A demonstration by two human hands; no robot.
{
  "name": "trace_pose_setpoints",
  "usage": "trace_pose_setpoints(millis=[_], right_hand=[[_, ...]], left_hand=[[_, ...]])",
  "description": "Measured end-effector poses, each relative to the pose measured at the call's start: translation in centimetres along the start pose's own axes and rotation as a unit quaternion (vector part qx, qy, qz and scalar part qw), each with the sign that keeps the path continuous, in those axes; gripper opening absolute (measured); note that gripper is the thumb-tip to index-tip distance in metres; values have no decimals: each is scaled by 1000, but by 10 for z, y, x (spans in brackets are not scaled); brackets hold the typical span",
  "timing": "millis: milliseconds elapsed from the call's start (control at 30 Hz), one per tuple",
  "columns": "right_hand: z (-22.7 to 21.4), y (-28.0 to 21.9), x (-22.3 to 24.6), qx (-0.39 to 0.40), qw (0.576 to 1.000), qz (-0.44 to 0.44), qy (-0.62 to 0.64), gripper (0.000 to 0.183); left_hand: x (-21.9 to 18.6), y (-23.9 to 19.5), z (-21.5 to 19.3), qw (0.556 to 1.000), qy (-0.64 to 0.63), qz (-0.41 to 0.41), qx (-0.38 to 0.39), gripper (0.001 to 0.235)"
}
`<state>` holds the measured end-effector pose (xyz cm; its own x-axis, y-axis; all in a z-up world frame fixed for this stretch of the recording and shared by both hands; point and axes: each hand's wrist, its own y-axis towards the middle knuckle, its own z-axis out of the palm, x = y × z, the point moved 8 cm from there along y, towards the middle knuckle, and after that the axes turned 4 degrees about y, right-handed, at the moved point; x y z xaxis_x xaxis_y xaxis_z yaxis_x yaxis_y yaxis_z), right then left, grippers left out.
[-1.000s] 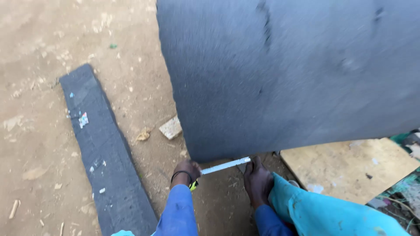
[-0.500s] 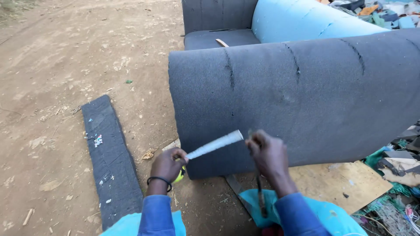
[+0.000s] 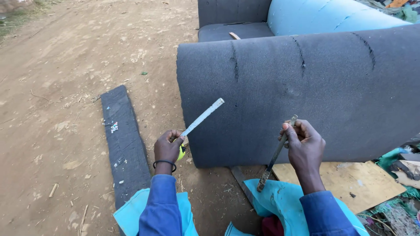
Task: The person measures a large piece of dark gray foam using a yellow tape measure and a metal ruler. They then use a long, thin knife to cut the foam along the measured lines, creating straight cuts on the foam block.
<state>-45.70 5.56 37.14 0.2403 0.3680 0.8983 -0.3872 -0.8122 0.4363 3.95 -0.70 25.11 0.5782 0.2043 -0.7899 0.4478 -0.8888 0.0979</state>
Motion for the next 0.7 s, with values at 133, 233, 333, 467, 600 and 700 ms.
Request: trace_pose_setpoints(millis=[133,233,333,467,600,700], right_hand=[[4,-10,19,9,999,43,19,13],[7,-6,6,11,998,55,18,13],[11,-7,2,10,998,59,-1,13],[18,-11,3,9,998,58,2,14],[27,-13,-7,11,998,53,24,17],[33,-15,-9,-14,994,66,83,21]], left_hand=[[-31,-21,-4,1000,-7,23,15,12],[-28,-17,5,999,17,16,29,11],[-36,-25,2,999,-3,15,36,9],[-26,-17,11,998,-13,36,44,11],[-30,-19,5,997,-16,66,38,12],[-42,-20,9,992,-35,110,44,14]])
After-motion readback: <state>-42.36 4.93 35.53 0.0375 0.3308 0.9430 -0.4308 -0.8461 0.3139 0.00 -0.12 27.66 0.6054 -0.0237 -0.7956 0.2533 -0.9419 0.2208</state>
